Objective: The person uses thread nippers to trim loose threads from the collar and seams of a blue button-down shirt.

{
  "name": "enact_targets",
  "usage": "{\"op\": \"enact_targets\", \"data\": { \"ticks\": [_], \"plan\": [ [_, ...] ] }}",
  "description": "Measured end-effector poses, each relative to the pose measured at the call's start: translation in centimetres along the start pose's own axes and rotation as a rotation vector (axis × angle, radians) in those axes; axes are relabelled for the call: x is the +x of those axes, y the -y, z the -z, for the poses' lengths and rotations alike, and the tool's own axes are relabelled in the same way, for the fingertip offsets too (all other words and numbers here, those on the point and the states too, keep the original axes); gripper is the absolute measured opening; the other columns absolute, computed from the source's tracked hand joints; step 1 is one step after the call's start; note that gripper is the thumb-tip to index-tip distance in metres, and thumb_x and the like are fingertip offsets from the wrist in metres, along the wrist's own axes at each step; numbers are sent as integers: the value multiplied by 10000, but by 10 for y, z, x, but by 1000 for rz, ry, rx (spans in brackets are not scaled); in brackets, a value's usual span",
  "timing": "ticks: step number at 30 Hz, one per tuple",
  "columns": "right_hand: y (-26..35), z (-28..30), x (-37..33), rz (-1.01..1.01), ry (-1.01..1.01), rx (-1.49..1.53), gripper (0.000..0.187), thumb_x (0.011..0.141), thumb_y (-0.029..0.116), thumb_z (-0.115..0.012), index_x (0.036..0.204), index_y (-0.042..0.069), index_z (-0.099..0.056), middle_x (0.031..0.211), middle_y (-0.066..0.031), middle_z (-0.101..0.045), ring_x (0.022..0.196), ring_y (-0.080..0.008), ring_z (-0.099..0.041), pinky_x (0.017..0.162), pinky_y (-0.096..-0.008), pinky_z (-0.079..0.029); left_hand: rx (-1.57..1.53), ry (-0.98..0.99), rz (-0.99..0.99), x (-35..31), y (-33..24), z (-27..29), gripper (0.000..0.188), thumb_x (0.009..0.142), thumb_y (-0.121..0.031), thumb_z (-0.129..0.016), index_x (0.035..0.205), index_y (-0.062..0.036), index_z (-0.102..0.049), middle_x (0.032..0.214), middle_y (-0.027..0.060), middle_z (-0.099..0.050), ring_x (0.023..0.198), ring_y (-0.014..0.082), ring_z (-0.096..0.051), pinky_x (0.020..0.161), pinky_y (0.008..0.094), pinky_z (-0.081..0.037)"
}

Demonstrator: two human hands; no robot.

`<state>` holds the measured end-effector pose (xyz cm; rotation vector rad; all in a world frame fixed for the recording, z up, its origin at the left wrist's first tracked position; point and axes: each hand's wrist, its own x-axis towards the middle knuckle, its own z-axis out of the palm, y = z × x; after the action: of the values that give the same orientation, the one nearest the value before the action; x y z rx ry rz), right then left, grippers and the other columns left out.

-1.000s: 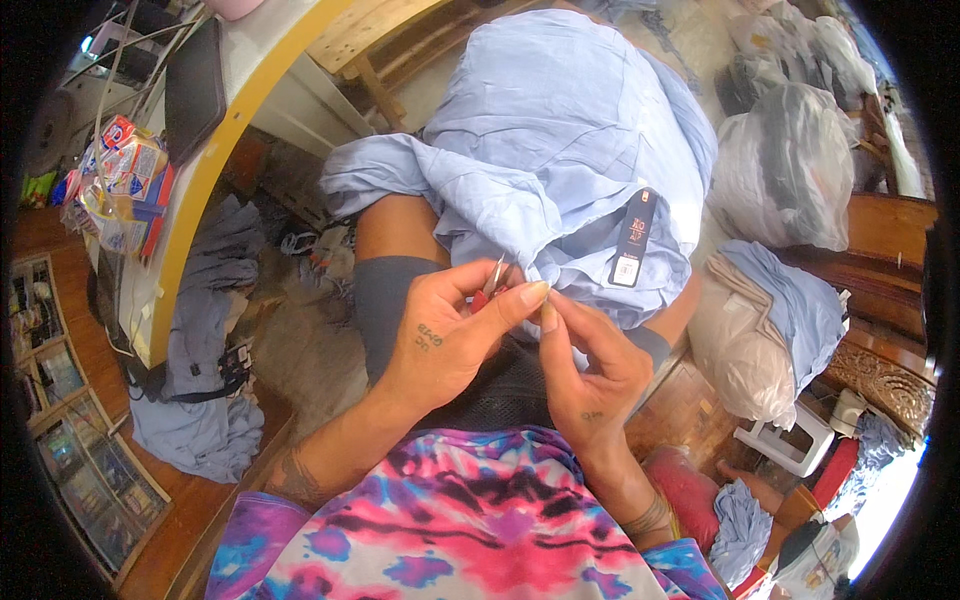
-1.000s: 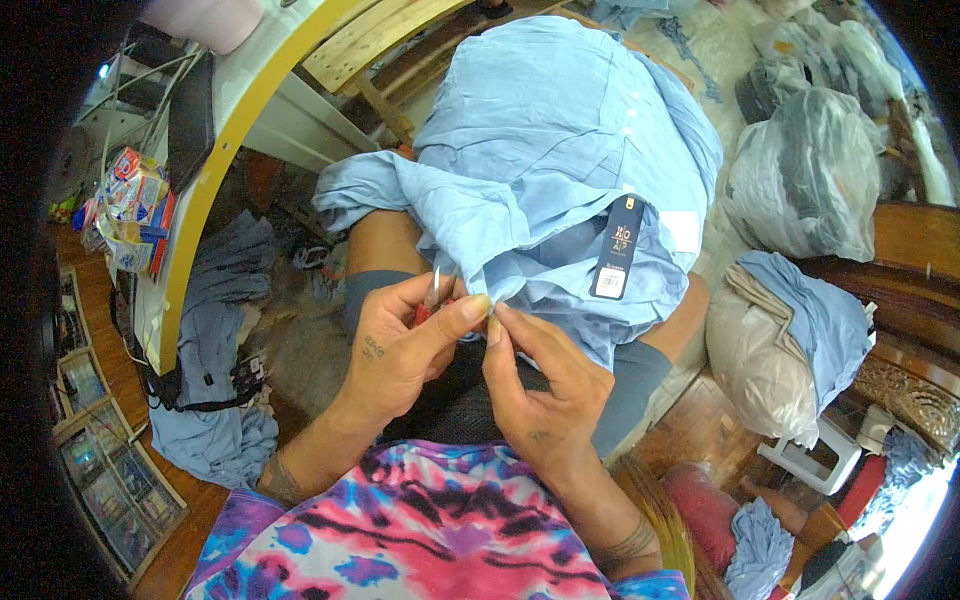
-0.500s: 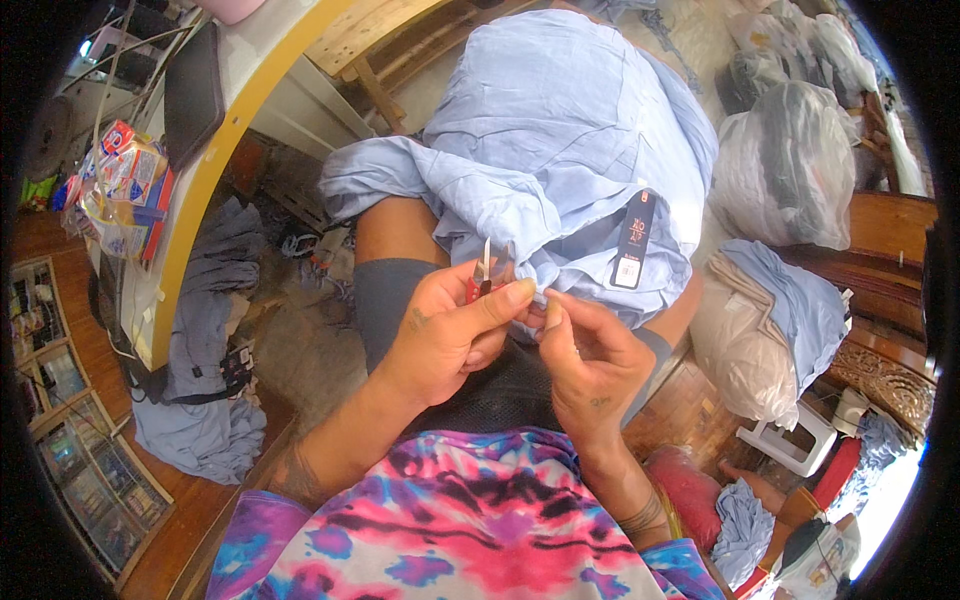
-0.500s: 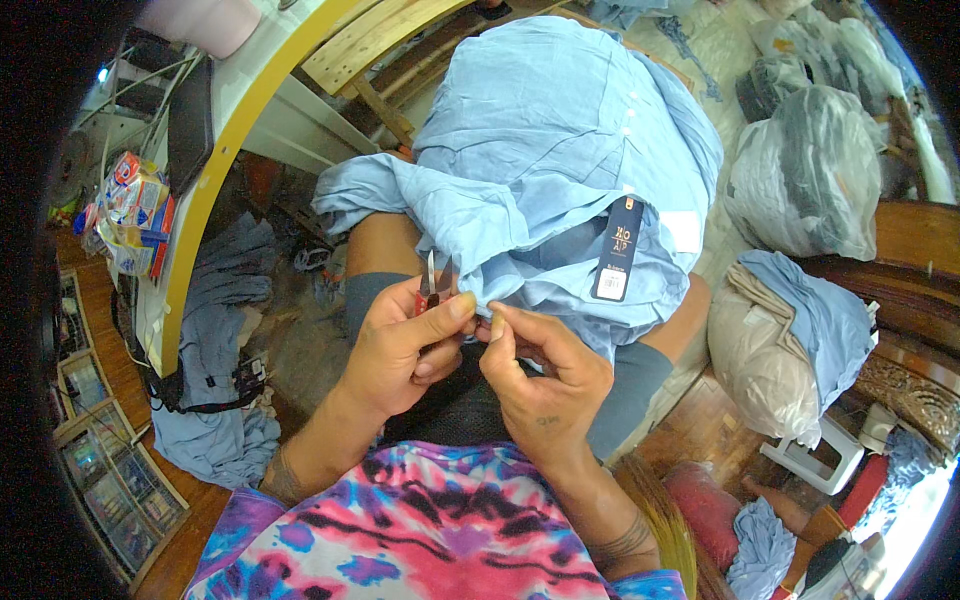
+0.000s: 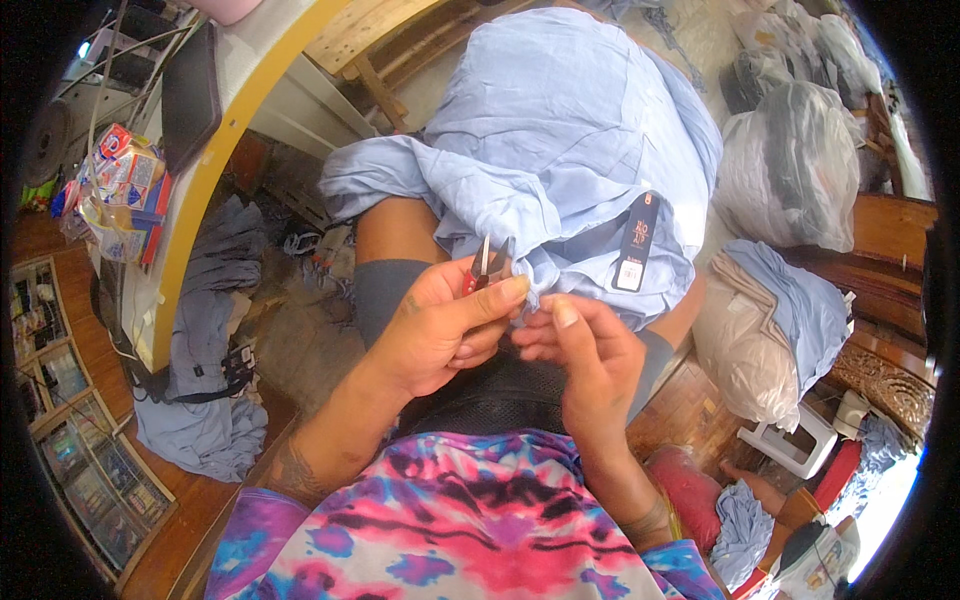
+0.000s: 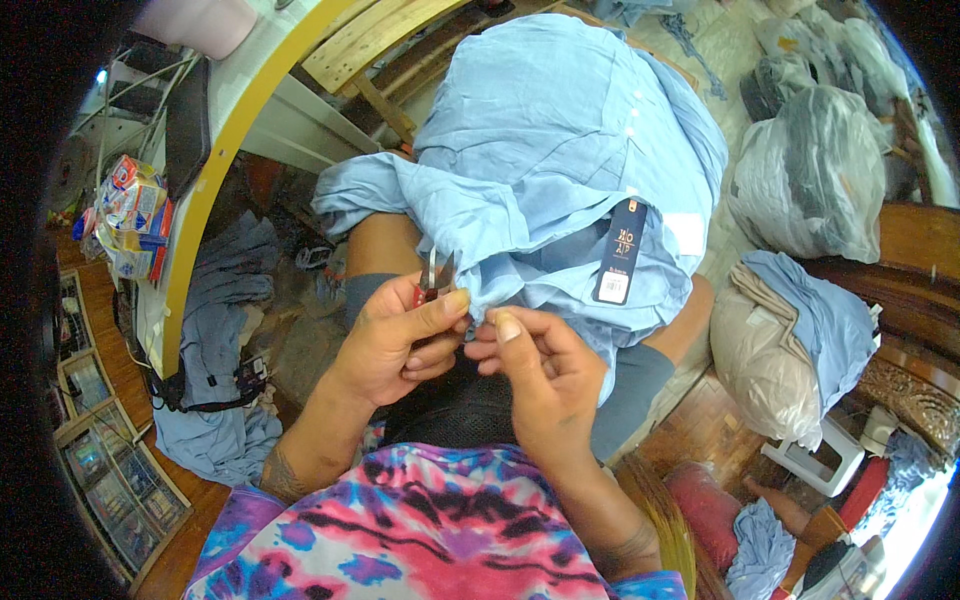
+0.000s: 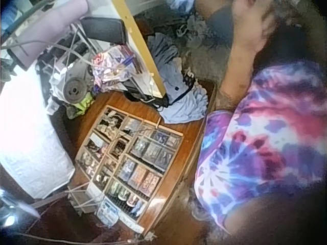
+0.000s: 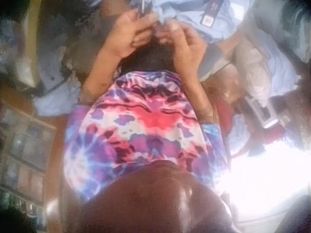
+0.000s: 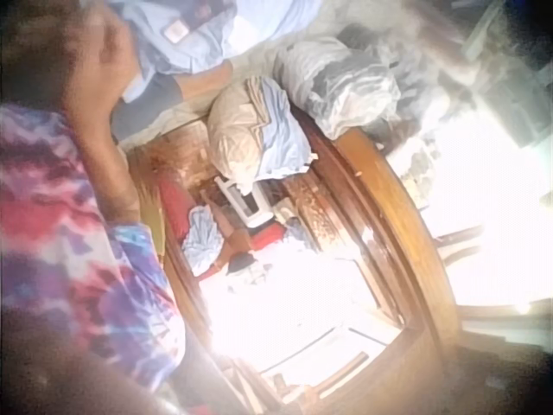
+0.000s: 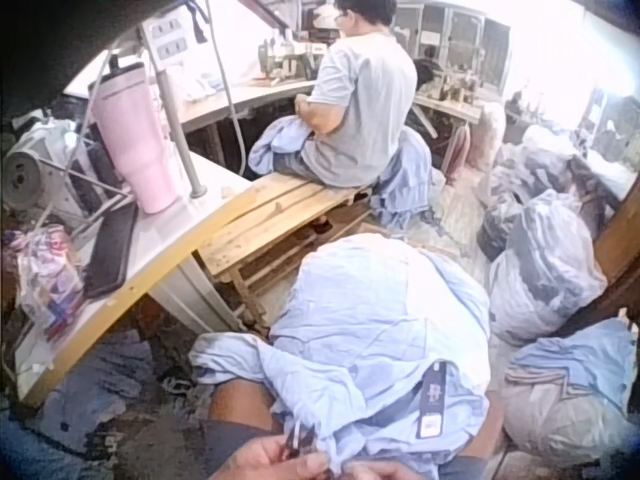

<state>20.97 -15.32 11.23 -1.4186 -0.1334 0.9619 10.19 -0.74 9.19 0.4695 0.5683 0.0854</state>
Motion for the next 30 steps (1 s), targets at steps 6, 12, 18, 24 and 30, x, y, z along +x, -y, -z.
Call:
{"op": "enact_targets", "data": {
  "ticks": [6, 12, 18, 24, 30],
  "plan": [
    [-4, -1, 12, -378, 115, 358, 296, 1047, 314, -655, 1047, 19, -673, 943, -99, -710, 767, -194, -732, 618, -289, -597, 291, -132, -100, -6, -8, -10, 156, 1009, -167, -700, 1094, -52, -637, 780, -29, -589, 506, 11, -430, 415, 205, -281],
    [-13, 0, 23, -369, 189, 459, 276, 1049, 332, -652, 1066, 58, -667, 956, -60, -681, 793, -148, -672, 679, -316, -572, 519, -129, -323, -15, -5, -12, 250, 1037, -241, -636, 1138, -13, -635, 776, -20, -560, 553, 24, -437, 453, 211, -298],
    [-24, 0, 32, -353, 260, 578, 308, 1073, 363, -596, 1098, 60, -642, 993, -48, -648, 861, -147, -628, 783, -322, -538, 179, 29, 41, -46, -7, -19, 514, 1113, -390, -404, 1315, 50, -578, 840, -2, -496, 590, 44, -390, 484, 209, -306],
    [-28, -1, 32, -381, 351, 701, 333, 1083, 380, -569, 1119, 54, -625, 986, -40, -638, 869, -150, -632, 782, -315, -538, 110, 78, 104, -45, 3, -20, 484, 1110, -346, -493, 1419, 26, -516, 939, 7, -471, 645, 57, -441, 498, 213, -438],
    [-32, -1, 33, -382, 334, 667, 345, 1079, 386, -578, 1123, 47, -619, 956, -38, -628, 863, -145, -629, 782, -304, -535, 120, 31, 65, -44, 3, -24, 445, 1114, -344, -491, 1361, 21, -556, 761, -44, -425, 613, 39, -435, 468, 219, -419]
  ]
}}
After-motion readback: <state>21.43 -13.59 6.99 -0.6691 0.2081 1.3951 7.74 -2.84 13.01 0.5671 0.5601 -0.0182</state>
